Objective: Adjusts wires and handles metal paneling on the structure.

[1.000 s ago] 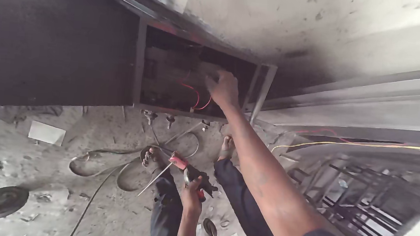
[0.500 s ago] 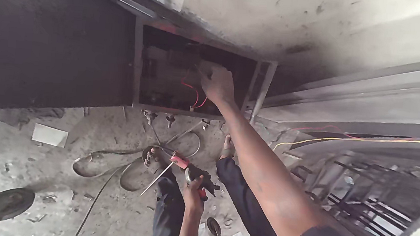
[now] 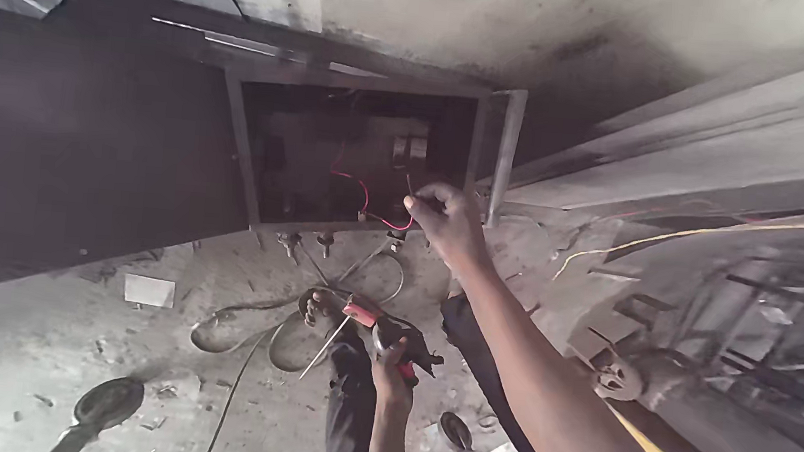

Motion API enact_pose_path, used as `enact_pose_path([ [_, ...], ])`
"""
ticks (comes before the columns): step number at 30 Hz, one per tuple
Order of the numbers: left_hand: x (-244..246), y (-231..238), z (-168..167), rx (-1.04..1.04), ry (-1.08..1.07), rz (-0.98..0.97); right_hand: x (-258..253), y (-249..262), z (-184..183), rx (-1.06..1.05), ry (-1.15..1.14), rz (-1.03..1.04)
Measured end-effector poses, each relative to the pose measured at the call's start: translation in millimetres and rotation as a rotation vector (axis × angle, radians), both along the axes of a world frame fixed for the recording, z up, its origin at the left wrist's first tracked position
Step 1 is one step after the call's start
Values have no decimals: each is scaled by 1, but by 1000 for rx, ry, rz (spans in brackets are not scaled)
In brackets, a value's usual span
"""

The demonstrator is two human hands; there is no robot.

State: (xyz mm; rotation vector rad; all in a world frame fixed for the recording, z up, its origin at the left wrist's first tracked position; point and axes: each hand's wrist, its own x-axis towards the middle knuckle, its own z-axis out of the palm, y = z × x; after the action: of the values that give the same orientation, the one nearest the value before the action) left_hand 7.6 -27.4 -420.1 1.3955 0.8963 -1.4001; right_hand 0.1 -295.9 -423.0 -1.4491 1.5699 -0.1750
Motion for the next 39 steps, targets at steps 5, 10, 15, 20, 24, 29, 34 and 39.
enact_pose_path([
  [5,-7,-1,-4,50,-3,-68,-12,22,7,47,-241,-159],
  [10,-15,-2,-6,35,-18,-89,-14,23,3,155,-401,-262],
  [15,-19,-4,-7,33,-25,-122,-18,18,7,199,-446,-290],
  [20,-20,-5,-7,45,-17,-124,-29,23,24,77,-357,-215],
  [24,-20,-4,-8,41,-21,-129,-42,50,32,-93,-258,-12],
  [29,-19,-10,-2,62,-38,-150,-59,87,37,-27,-221,-37],
  [34,-22,-9,-4,24,-51,-145,-96,156,74,402,-124,63],
  [39,-21,-5,-8,7,-21,-125,-110,224,60,367,-105,73],
])
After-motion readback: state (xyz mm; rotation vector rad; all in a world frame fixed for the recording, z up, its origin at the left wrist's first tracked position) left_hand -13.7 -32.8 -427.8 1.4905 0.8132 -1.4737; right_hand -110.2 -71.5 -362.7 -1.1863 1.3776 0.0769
